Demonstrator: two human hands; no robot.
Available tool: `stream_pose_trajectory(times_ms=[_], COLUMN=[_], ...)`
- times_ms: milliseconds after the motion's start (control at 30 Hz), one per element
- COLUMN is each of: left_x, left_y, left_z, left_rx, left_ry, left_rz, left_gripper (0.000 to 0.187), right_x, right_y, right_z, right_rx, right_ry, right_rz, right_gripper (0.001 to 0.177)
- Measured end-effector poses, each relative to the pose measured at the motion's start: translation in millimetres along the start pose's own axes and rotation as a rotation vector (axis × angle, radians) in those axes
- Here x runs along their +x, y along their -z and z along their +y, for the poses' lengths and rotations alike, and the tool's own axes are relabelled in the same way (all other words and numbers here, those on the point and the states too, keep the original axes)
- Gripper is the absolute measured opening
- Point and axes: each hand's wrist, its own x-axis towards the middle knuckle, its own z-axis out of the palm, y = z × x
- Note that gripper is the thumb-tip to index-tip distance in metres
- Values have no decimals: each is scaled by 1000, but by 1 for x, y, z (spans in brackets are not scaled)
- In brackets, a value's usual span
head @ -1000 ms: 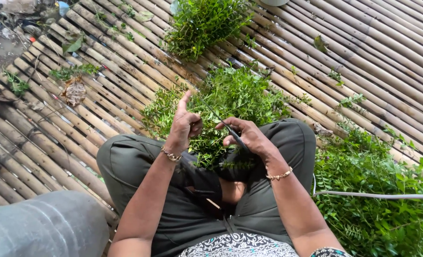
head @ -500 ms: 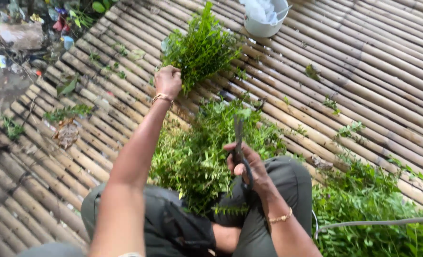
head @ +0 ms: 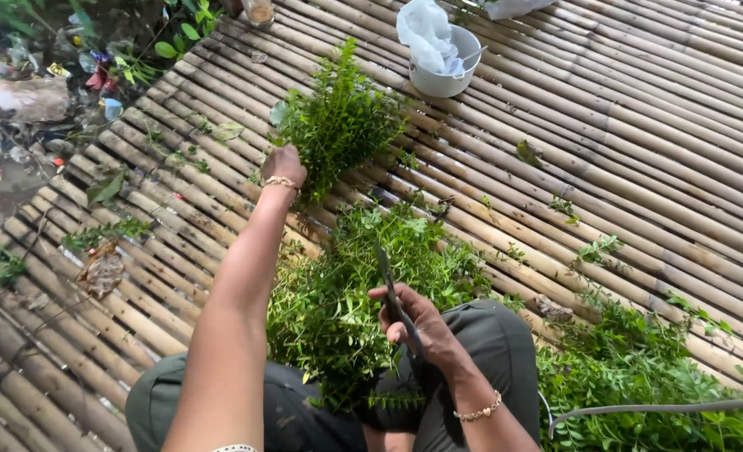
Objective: The person sits cross-legged on a bamboo mat and uses shears to trim green leafy branches. They hold the stems with one hand and cut them with the other, dropping the trimmed pieces onto the mat.
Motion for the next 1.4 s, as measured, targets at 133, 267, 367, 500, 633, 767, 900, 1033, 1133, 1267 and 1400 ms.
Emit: stream_pose_trajectory(times_ms=[133,267,367,500,633,767,900,1033,1133,1267,1400], left_x=[-2,-37,-34,-48,-141,-129,-177,-265,-313,-369,-405], left_y=[63,149,116,49,131,98,119,148,151,140,137], left_z=[12,29,-3,-49,0,-41,-56,-44,-39,-18,18], left_rx=[-335,-549,-358,-357,-523,-962,-1334,-1449,-1491,-1532,-1626], left_ry=[21,1,76,254,193,304,134,126,54,-66,-244], left_rz=[172,402,267,279,418,196,-65,-102,-82,-186,-468], left_gripper=[26,27,26,26,28,17,14,21,18,18,19], right_x=[-3,-1,4,1,-2,-3,-6,-10,-7,-10,-10], right_y=[0,4,1,-2,-4,1,5,1,0,-14,-30], right_z=[-1,0,1,-3,-2,5,8,7,10,6,-1], right_rx=[-3,-52,-59,-78,-75,-101,-159,-153,-184,-255,-252], right_ry=[-2,29,47,44,41,45,54,40,49,182,266], right_rz=[0,-43,-42,-36,-31,-25,15,24,45,139,150], right_gripper=[76,73,69,67,66,66,67,63,63,62,69])
